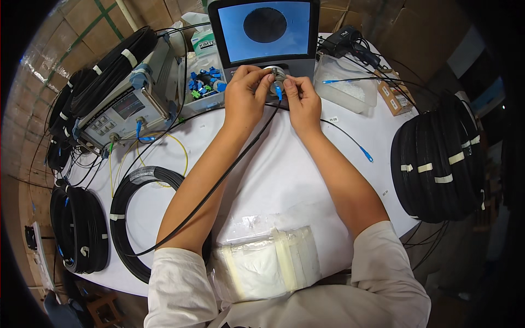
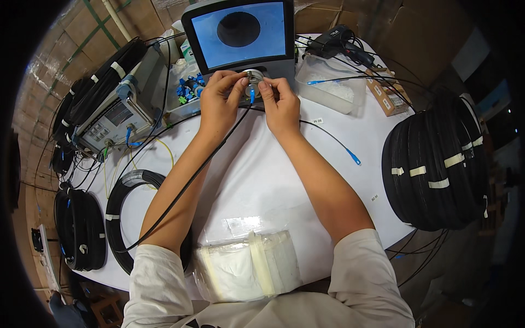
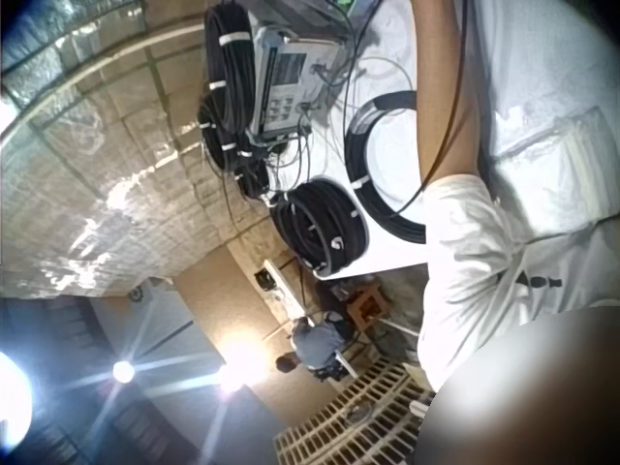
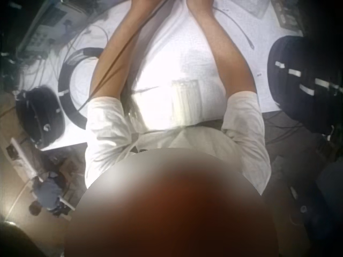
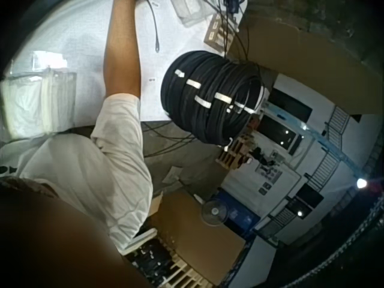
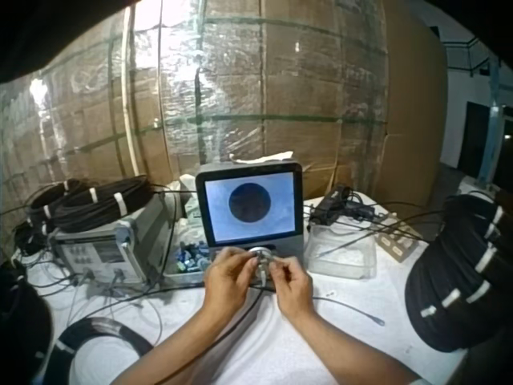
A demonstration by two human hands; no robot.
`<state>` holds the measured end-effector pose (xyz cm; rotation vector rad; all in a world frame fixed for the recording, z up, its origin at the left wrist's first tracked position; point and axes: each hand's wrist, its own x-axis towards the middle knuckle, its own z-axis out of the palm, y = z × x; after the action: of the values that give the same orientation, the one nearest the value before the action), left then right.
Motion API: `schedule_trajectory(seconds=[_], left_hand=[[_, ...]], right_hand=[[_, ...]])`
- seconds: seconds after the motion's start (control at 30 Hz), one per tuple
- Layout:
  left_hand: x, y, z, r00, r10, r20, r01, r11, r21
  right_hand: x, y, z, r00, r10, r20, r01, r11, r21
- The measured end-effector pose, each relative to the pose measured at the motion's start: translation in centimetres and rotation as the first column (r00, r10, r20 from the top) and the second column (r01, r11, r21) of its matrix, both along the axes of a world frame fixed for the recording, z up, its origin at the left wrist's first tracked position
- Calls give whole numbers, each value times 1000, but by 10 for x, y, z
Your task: Inspecting the end-face of fiber optic connectors using a digital microscope at a workstation.
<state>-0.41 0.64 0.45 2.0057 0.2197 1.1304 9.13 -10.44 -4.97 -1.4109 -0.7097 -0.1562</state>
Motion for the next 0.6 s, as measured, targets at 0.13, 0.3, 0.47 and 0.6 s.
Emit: schedule_trajectory(seconds=[0.13, 0.3, 0.47, 0.6], left_hand=[[3, -1, 0, 1000, 10, 2, -10, 999, 30], [1, -2, 2, 997, 60, -39, -59, 998, 34], [0, -5, 3, 995, 100, -31, -99, 995, 29], [-3, -6, 2, 990, 132, -40, -131, 991, 19]], right_hand=[[4, 2, -7, 998, 38, -51, -36, 998, 45], [6, 3, -10, 996, 59, -65, -55, 997, 59], [10, -3, -5, 992, 115, -59, -114, 993, 26], [12, -10, 3, 982, 177, -64, -178, 984, -12]])
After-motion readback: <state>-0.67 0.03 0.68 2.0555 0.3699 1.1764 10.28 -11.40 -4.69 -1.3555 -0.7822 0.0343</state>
